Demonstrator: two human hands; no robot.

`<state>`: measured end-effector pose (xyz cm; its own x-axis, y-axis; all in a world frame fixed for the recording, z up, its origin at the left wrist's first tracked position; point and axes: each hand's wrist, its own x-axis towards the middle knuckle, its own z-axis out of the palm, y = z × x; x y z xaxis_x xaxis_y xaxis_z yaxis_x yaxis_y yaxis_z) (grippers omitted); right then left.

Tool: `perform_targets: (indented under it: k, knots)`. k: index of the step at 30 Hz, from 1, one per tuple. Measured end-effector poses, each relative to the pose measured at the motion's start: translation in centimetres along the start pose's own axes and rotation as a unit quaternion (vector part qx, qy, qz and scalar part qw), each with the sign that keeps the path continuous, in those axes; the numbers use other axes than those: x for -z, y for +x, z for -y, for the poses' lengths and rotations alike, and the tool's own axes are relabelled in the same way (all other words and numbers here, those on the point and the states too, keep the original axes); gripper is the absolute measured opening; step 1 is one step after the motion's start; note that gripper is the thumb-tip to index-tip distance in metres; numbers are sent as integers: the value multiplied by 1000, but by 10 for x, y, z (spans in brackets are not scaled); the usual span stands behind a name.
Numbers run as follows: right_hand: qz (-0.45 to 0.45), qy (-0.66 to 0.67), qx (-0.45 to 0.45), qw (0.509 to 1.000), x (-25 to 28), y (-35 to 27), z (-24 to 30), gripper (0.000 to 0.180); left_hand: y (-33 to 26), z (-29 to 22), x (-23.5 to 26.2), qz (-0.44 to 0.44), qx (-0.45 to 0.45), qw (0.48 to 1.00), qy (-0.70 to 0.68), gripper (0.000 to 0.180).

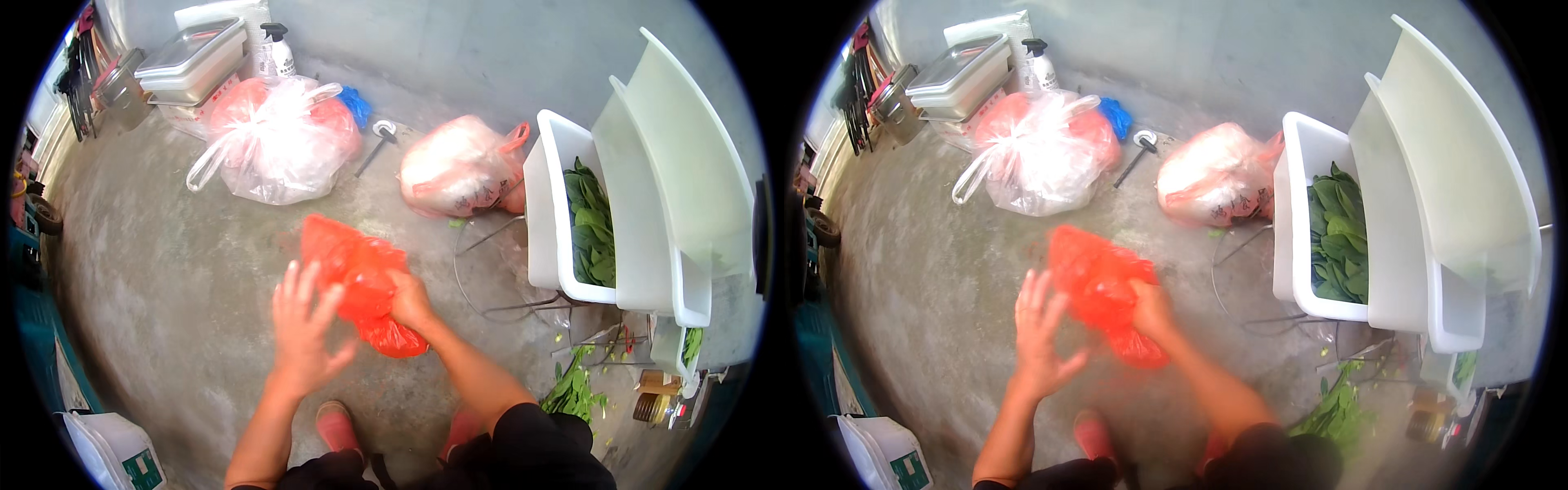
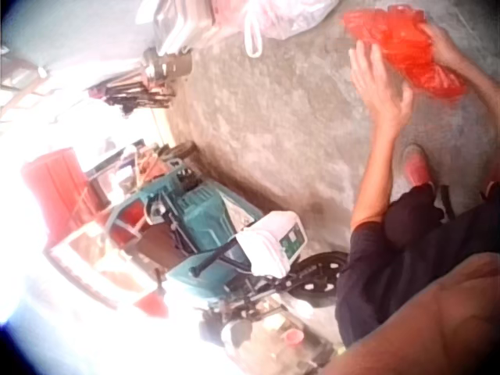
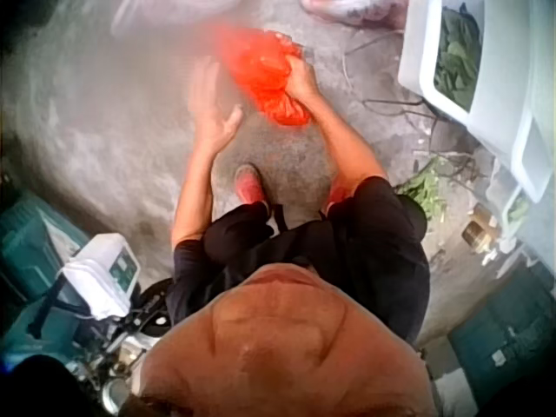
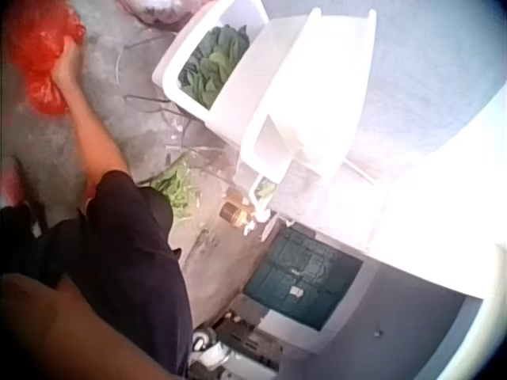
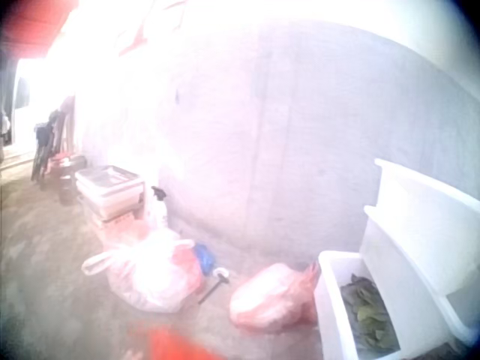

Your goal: The person handles a white plastic container, then gathers loose green vegetables from the floor into a clear plastic bag. They tie the bag and place it on the floor. Finally, they carry two white containers filled with vegetables to an outdoor sink area.

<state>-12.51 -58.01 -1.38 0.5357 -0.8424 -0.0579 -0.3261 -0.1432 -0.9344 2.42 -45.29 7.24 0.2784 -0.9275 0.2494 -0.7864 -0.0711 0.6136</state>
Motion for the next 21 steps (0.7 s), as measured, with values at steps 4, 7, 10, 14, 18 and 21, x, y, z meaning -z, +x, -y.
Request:
perform_targets:
  k: [4, 7, 10, 14, 18, 21]
  knots:
    - [211, 150, 89, 962, -13, -3, 32, 25, -3, 17, -26, 67, 99, 930, -348, 98]
    - [245, 237, 135, 930, -11, 7, 48, 28, -8, 10, -47, 29, 174, 829, -531, 93]
    - [197, 226, 138, 944, -13, 20, 14, 33, -7, 24, -66, 39, 274, 808, -520, 71]
    - [-35, 81, 22, 996, -12, 31, -5, 43, 25, 56, -66, -115, 307, 819, -471, 36]
    - [-14, 332, -131, 934, -21, 15, 7, 64, 47, 87, -83, -221, 161, 905, -326, 31]
    - [29, 508, -123, 852, -38, 30, -5, 69, 45, 63, -113, -92, 178, 899, -389, 34]
